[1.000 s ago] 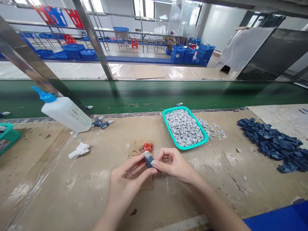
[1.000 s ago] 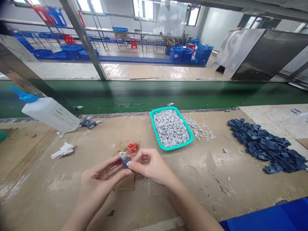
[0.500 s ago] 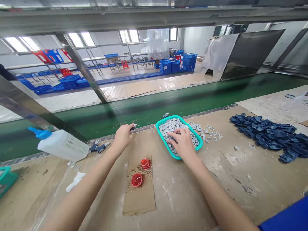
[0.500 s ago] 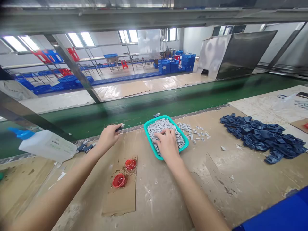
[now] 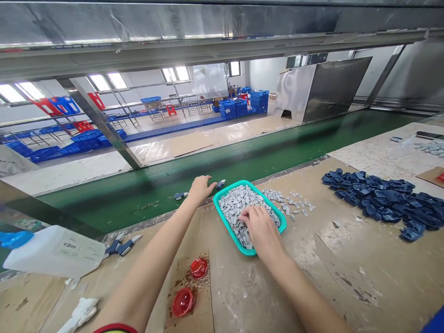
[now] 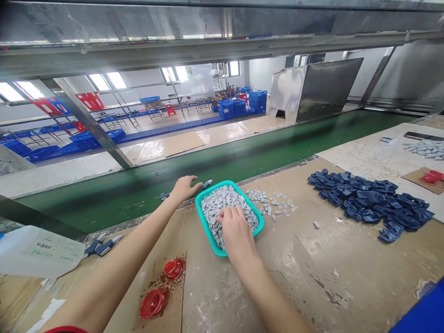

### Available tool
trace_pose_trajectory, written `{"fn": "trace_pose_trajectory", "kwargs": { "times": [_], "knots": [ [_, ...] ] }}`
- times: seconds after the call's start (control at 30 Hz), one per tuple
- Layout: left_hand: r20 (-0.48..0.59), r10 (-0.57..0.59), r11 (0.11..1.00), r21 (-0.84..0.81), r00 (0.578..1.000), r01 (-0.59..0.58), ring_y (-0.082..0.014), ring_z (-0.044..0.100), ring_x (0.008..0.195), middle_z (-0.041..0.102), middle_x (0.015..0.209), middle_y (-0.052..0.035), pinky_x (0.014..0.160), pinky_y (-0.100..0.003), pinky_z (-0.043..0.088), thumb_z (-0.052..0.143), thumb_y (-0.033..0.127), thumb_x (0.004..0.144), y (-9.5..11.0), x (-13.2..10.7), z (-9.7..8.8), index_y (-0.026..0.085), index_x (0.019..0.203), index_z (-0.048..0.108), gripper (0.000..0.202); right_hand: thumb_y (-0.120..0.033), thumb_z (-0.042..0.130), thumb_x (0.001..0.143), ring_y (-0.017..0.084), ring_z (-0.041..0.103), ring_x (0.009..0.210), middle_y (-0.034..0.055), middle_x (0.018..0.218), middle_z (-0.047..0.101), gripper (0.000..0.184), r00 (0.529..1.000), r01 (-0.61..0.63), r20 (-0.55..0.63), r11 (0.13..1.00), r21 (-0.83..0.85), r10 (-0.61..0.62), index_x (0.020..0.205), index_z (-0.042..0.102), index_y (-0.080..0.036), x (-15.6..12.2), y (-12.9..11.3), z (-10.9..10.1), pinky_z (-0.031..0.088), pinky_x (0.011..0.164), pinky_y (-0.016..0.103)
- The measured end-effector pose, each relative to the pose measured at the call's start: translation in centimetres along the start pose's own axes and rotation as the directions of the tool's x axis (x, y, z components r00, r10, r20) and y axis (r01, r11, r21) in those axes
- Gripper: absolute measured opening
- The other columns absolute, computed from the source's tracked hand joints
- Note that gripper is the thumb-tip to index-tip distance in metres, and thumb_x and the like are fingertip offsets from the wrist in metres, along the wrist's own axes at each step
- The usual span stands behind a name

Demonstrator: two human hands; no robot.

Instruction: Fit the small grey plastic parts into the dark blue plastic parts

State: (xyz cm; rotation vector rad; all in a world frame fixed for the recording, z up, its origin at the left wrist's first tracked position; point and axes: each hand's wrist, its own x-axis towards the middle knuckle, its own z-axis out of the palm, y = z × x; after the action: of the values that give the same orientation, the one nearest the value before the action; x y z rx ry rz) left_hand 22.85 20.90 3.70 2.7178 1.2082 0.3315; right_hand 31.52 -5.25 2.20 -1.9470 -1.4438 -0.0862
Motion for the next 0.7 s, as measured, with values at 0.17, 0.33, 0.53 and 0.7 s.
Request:
{"fn": "trace_pose_trajectory", "kwargs": {
  "times": [0.17,0.33,0.53,0.7],
  "knots": [
    [0.066,-0.015,0.980,-0.195,0.998,0.028,-0.0206,0.062,0.097,0.065,0.107,-0.0083,0.088,-0.044,0.049,0.058,0.038,0.088,1.5,1.1,0.8,0.014,0.108,0.062,0.032,-0.019,0.049,0.093,0.024,0.060,0.089,0.0100,0.093,0.064,0.029,0.998,0.033,-0.052,0.991,0.128,-0.026,0.119,0.062,-0.019,-0.7,0.2,-1.4,0.051,0.072,0.033],
    [-0.013,-0.121,0.881,-0.463,0.993,0.101,-0.0242,0.064,0.097,0.069,0.102,-0.0120,0.089,-0.043,0.049,0.062,0.035,0.083,0.8,-2.8,-1.3,0.011,0.105,0.065,0.033,-0.023,0.059,0.088,0.020,0.066,0.082,0.0038,0.087,0.072,0.012,0.992,-0.107,0.011,0.811,0.575,0.123,0.086,0.071,-0.023,-1.5,-1.3,-3.0,0.051,0.070,0.030],
    [-0.094,-0.263,0.630,-0.770,0.960,0.097,-0.0264,0.060,0.111,0.065,0.121,-0.0157,0.094,-0.039,0.050,0.064,0.042,0.078,1.1,-15.7,-7.7,0.011,0.120,0.060,0.053,-0.027,0.065,0.083,0.019,0.067,0.076,0.0020,0.081,0.074,0.010,0.980,-0.176,0.190,0.688,0.704,0.056,0.081,0.073,-0.023,-3.1,-3.8,-4.2,0.051,0.067,0.029],
    [-0.088,-0.486,0.377,-0.918,0.870,0.118,-0.0239,0.064,0.104,0.070,0.108,-0.0091,0.088,-0.034,0.055,0.077,0.037,0.069,2.0,-27.2,-10.5,0.019,0.102,0.066,0.039,-0.037,0.066,0.081,0.022,0.069,0.077,0.0054,0.081,0.074,0.019,0.916,-0.364,0.397,0.545,0.755,0.062,0.079,0.075,-0.020,-4.8,-6.0,-3.4,0.055,0.069,0.033]
  ]
}}
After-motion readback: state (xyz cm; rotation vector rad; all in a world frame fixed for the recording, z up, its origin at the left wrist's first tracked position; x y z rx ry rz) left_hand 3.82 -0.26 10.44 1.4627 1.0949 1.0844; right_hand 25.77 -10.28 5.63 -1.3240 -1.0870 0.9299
